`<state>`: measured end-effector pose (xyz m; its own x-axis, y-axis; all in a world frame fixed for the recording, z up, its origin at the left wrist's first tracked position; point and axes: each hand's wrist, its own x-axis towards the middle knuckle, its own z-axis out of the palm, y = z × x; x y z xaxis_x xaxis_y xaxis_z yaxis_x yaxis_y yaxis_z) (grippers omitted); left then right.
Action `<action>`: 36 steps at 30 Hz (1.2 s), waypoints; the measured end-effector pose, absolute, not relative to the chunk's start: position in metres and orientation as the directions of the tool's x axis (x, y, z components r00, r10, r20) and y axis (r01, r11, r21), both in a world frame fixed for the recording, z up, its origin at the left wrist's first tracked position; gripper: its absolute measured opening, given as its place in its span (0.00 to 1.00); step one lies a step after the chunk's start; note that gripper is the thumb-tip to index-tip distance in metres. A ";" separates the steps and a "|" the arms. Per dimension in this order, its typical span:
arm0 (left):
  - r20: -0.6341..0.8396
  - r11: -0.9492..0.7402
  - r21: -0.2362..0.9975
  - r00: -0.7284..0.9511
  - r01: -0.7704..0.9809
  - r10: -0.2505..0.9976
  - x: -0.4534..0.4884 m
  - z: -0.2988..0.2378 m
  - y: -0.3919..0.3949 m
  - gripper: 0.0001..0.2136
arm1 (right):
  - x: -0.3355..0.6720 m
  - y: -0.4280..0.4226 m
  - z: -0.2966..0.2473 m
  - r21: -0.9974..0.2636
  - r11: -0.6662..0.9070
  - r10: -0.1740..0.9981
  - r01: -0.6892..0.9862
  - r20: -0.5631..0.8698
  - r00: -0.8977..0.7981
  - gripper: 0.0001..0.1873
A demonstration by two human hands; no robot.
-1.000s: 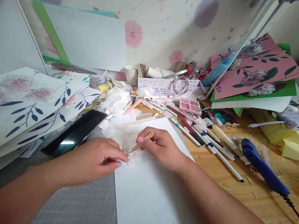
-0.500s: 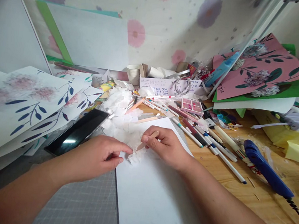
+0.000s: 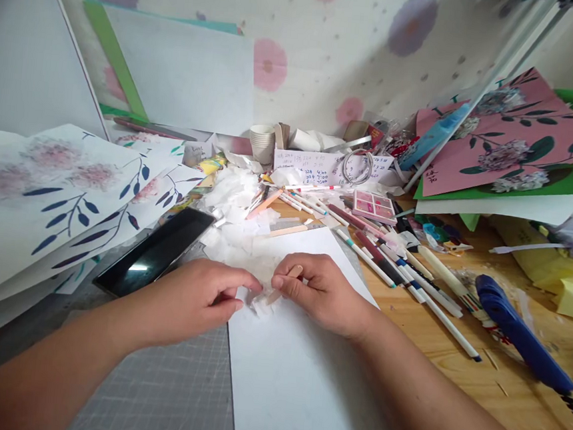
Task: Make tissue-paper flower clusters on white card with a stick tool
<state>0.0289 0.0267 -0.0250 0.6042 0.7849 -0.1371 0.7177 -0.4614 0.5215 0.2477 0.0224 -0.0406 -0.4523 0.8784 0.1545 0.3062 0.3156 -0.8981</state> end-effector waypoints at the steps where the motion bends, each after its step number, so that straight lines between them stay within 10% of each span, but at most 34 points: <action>1: -0.139 -0.461 0.519 0.603 0.720 0.786 0.029 -0.025 0.027 0.16 | 0.248 0.023 -0.041 -0.902 0.311 0.878 0.298 0.153 -0.453 0.17; 36: -0.074 -0.642 0.482 0.758 0.596 0.648 0.026 -0.032 0.025 0.13 | 0.250 0.026 -0.047 -0.947 0.297 0.894 0.122 0.232 -0.383 0.14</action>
